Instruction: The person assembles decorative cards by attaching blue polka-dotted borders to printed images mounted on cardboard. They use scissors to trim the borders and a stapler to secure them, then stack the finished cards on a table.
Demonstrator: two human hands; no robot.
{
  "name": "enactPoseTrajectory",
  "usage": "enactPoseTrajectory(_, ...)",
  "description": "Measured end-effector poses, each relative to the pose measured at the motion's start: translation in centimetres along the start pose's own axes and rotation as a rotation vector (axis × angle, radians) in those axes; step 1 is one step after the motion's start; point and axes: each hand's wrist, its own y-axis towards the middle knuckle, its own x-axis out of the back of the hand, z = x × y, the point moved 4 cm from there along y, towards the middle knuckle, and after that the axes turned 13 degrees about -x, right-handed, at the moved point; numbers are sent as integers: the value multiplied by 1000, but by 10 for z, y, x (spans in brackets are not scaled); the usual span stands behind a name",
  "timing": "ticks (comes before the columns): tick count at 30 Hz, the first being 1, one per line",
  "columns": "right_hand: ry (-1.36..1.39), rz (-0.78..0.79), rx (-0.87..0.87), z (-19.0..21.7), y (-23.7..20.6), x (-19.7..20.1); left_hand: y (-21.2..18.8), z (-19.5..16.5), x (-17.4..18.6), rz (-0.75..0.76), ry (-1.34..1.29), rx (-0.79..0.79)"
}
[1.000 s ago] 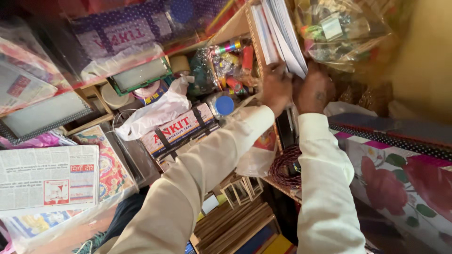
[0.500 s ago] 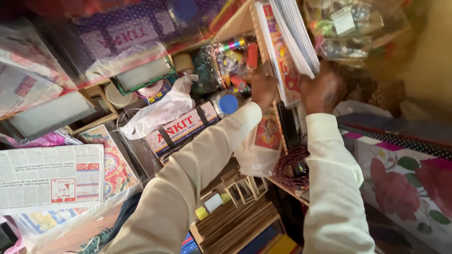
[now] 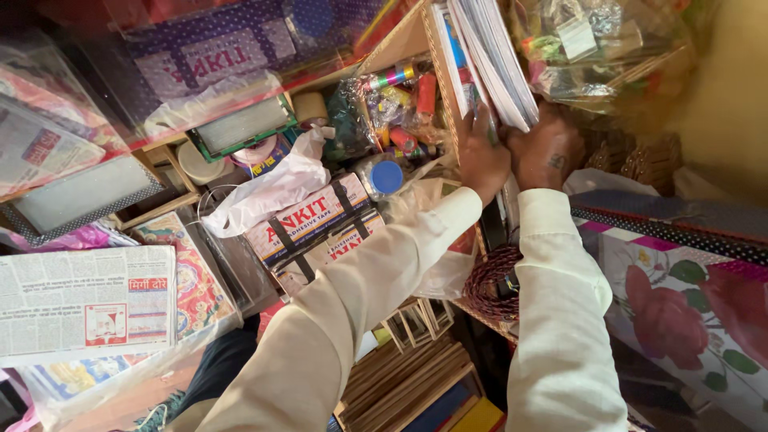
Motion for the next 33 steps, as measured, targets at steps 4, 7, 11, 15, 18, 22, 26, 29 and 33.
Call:
enactPoseTrajectory(4, -49, 11, -27, -5, 1, -4, -5, 10, -5, -14, 28, 16)
enactPoseTrajectory(7, -102, 53, -78, -9, 3, -8, -7, 15, -8, -14, 49, -4)
enactPoseTrajectory(11, -108, 47, -53, -9, 4, -9, -7, 15, -13, -2, 1, -49)
enactPoseTrajectory(15, -85, 75, -85, -9, 5, -9, -7, 15, -10, -5, 79, -30)
enactPoseTrajectory(18, -93, 73, -89, -9, 4, -8, -8, 17, -8, 1, 45, -2)
enactPoseTrajectory(22, -91, 35, -51, -5, 3, -6, -7, 16, -6, -42, 41, -14)
enactPoseTrajectory(26, -70, 57, -80, -5, 2, -6, -3, 11, -3, -66, 58, -67)
enactPoseTrajectory(29, -88, 56, -73, -5, 1, -5, 2, 12, 5, -118, 16, 2)
enactPoseTrajectory(33, -115, 73, -102, -3, -3, -7, 22, 29, 16, -65, -4, 238)
